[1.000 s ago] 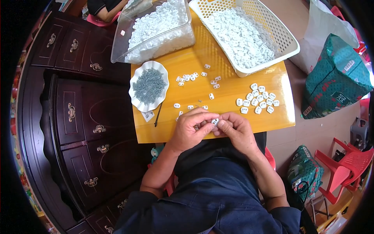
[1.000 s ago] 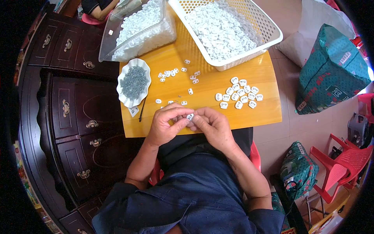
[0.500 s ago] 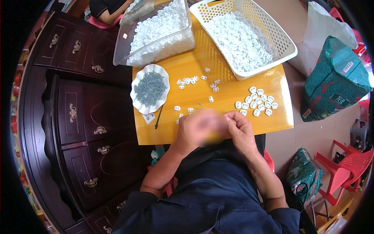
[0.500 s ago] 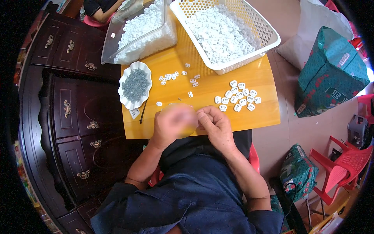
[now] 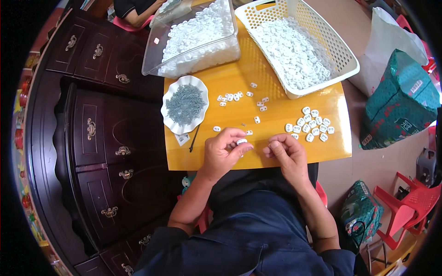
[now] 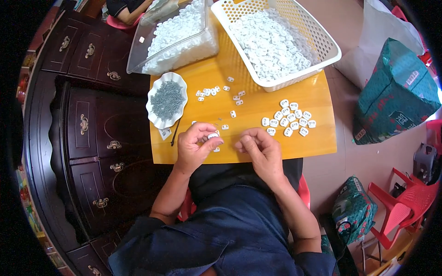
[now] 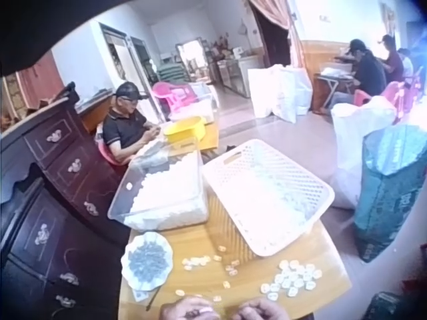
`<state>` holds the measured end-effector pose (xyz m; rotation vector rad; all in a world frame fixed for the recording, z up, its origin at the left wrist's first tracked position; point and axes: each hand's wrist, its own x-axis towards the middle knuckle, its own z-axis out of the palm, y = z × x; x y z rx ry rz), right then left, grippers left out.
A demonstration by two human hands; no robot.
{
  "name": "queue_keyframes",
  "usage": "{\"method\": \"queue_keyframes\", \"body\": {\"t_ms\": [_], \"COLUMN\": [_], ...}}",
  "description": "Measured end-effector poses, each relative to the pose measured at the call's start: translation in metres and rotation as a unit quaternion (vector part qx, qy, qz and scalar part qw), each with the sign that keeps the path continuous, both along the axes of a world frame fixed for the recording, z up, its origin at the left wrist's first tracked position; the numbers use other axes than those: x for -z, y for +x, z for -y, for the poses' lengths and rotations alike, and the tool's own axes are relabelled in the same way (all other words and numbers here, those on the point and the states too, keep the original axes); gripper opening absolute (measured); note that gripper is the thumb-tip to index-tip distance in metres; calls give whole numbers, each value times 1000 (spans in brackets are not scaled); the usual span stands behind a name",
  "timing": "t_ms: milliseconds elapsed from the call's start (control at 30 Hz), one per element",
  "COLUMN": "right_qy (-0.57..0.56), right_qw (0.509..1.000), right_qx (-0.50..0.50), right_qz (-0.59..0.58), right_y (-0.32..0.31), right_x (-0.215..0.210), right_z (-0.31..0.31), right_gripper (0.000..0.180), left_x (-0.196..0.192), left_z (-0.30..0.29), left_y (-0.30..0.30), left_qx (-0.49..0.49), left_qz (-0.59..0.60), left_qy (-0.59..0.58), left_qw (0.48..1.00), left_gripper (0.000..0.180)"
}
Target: Manually assembling small white plastic components by inserting metal pins.
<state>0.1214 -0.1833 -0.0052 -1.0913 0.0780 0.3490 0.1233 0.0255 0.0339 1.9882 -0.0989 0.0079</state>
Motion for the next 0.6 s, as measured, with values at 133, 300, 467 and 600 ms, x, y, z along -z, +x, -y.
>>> {"method": "queue_keyframes", "body": {"t_ms": [133, 300, 467, 600], "right_qy": [-264, -466, -529, -540], "right_qw": [950, 822, 767, 757], "right_qx": [7, 17, 8, 30], "right_qz": [168, 327, 363, 367], "right_y": [2, 3, 3, 4], "right_x": [-6, -4, 1, 0], "right_z": [6, 4, -2, -8], "right_gripper": [11, 9, 14, 17], "left_x": [-1, 6, 7, 13], "left_z": [-9, -5, 2, 12], "left_y": [-4, -7, -17, -20], "left_qx": [-13, 21, 34, 3], "left_qz": [-20, 49, -10, -13], "left_qy": [-3, 35, 7, -35], "left_qw": [1000, 998, 999, 999], "left_gripper": [21, 20, 25, 17]}}
